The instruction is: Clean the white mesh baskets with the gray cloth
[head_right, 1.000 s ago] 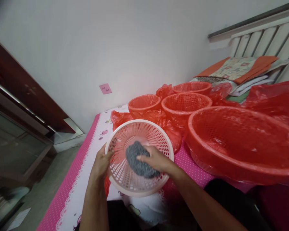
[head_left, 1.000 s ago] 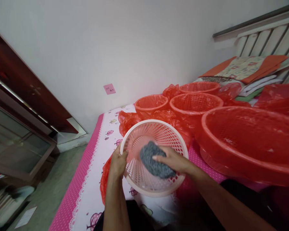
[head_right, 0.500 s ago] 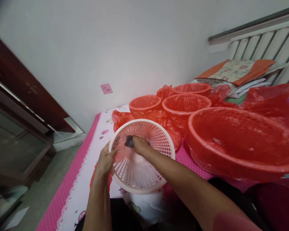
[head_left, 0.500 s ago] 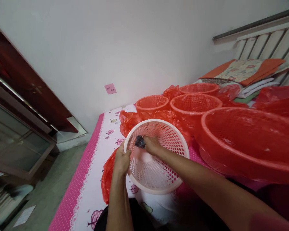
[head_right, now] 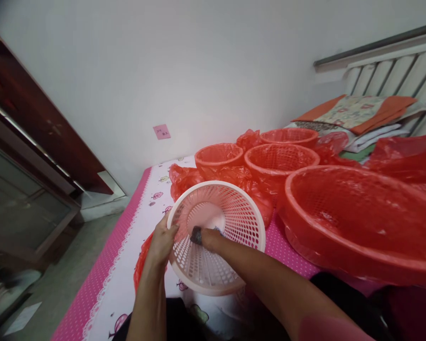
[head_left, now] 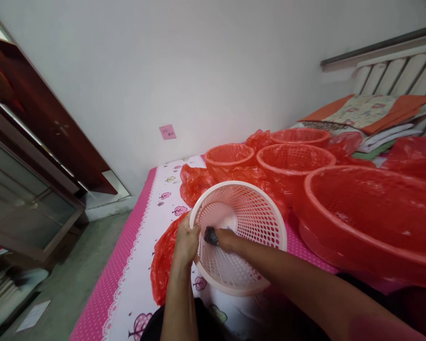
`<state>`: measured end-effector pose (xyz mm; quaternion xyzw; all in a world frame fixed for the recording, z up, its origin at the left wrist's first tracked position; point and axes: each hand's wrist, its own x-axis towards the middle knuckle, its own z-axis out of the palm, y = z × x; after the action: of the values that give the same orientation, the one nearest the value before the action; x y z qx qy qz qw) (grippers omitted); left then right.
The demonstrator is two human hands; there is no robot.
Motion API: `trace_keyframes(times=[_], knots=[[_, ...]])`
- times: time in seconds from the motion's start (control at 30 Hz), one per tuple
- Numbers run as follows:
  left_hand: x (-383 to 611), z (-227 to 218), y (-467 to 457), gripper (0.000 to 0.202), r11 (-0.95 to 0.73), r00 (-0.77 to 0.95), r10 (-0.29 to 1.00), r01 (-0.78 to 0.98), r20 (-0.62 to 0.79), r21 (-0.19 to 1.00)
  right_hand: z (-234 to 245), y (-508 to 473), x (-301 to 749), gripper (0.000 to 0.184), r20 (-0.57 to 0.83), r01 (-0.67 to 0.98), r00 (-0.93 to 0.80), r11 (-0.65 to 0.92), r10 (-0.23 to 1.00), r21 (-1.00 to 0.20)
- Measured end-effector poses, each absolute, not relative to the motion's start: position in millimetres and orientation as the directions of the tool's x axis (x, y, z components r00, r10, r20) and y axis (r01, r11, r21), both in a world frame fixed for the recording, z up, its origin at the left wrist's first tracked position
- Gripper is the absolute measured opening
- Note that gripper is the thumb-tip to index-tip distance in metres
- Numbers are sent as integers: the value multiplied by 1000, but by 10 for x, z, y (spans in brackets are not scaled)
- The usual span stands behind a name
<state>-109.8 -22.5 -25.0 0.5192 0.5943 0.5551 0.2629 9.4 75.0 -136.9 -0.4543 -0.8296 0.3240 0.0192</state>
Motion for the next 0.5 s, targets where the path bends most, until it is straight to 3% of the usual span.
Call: trace_keyframes(times=[0.5], knots=[[-1124,-278,-204,53,-167,-318,908,322,273,932,-1231,859,280,16,-298,603,-773,502,560,-620]])
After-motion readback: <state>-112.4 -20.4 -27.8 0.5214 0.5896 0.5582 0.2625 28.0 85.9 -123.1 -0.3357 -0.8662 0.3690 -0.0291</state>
